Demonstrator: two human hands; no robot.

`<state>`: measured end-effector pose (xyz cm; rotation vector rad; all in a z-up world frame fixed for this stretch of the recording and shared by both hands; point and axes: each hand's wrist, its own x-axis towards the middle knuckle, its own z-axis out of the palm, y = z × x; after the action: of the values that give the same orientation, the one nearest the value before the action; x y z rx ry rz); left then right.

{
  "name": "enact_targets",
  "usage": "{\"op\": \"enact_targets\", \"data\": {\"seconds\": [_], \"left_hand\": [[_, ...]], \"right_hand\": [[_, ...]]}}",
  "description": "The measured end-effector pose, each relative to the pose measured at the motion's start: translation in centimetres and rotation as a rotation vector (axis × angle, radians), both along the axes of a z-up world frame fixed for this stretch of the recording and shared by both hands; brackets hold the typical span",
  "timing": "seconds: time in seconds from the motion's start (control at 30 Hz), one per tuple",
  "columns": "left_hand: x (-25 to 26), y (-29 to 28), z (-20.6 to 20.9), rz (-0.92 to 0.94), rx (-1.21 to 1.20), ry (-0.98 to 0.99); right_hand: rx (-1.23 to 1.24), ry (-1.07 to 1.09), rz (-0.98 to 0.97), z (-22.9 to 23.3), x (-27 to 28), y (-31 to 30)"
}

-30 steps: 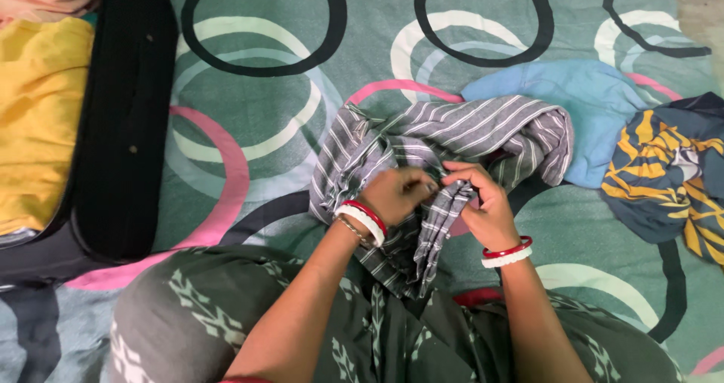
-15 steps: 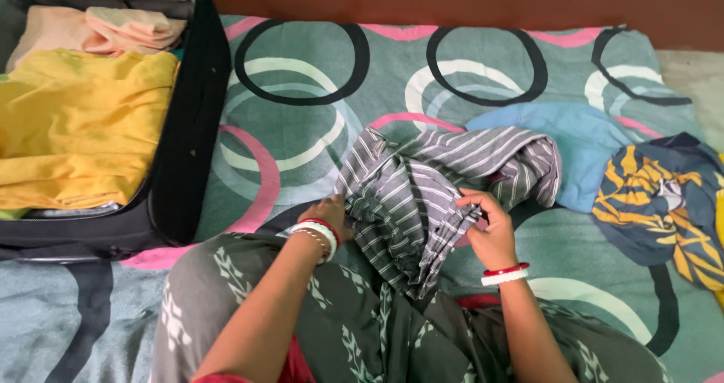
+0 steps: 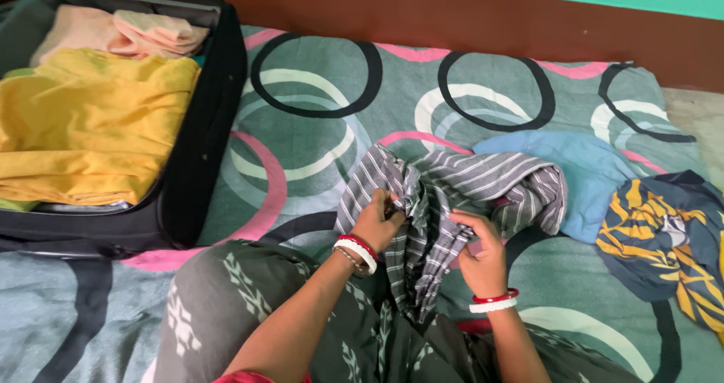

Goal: The person folds a striped garment by hand and places it near a suitcase containing other folded clothes.

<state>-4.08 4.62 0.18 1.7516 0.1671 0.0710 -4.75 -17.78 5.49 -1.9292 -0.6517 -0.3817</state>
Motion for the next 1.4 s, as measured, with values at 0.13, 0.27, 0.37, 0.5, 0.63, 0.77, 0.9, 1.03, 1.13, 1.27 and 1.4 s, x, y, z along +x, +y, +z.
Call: {"op": "enact_targets", "data": {"seconds": [0.13, 0.27, 0.37, 0.5, 0.63, 0.77, 0.9, 1.03, 1.13, 1.27, 1.4], "left_hand": [[0.2, -0.6, 1.4, -0.043, 0.009, -0.116], [-0.3, -1.4, 3.0, -0.128, 0.028, -0.092], [-0.9, -2.0, 4.4, -0.143, 0.086, -0.071], [-1.0, -2.2, 5.1, -0.185, 0.163, -0.099], [-0.7, -2.1, 4.4, -0.262, 0.186, -0.108], [-0.6, -2.3, 3.7, -0.273, 0.211, -0.185], [-1.1, -2.5, 4.0, -0.319, 0.244, -0.172], [-1.2, -2.6, 4.5, -0.322, 0.258, -0.168], [-1.3, -2.5, 4.6, -0.306, 0.222, -0.157], [-1.3, -2.6, 4.5, -0.274, 0.173, -0.182], [-1.1, -2.4, 4.3, -0.267, 0.193, -0.173]], "right_hand": [[-0.085, -0.04, -0.017, 0.7, -0.1, 1.0], [-0.1, -0.025, -0.02, 0.7, 0.2, 1.6], [-0.134, -0.064, -0.015, 0.5, 0.5, 1.8], [-0.128, -0.013, -0.023, 0.4, 1.0, 1.6], [-0.036, 0.037, -0.029, -0.4, 1.5, 1.3], [-0.075, -0.026, -0.108, -1.6, 1.4, 1.4], [-0.076, -0.07, -0.145, -2.0, 1.2, 1.5], [-0.086, -0.086, -0.152, -1.7, 1.4, 1.4], [-0.09, -0.095, -0.153, -1.4, 1.5, 1.1], [-0.076, -0.072, -0.134, -1.1, 1.7, 1.3], [-0.069, -0.081, -0.099, -0.5, 1.4, 2.3]]}}
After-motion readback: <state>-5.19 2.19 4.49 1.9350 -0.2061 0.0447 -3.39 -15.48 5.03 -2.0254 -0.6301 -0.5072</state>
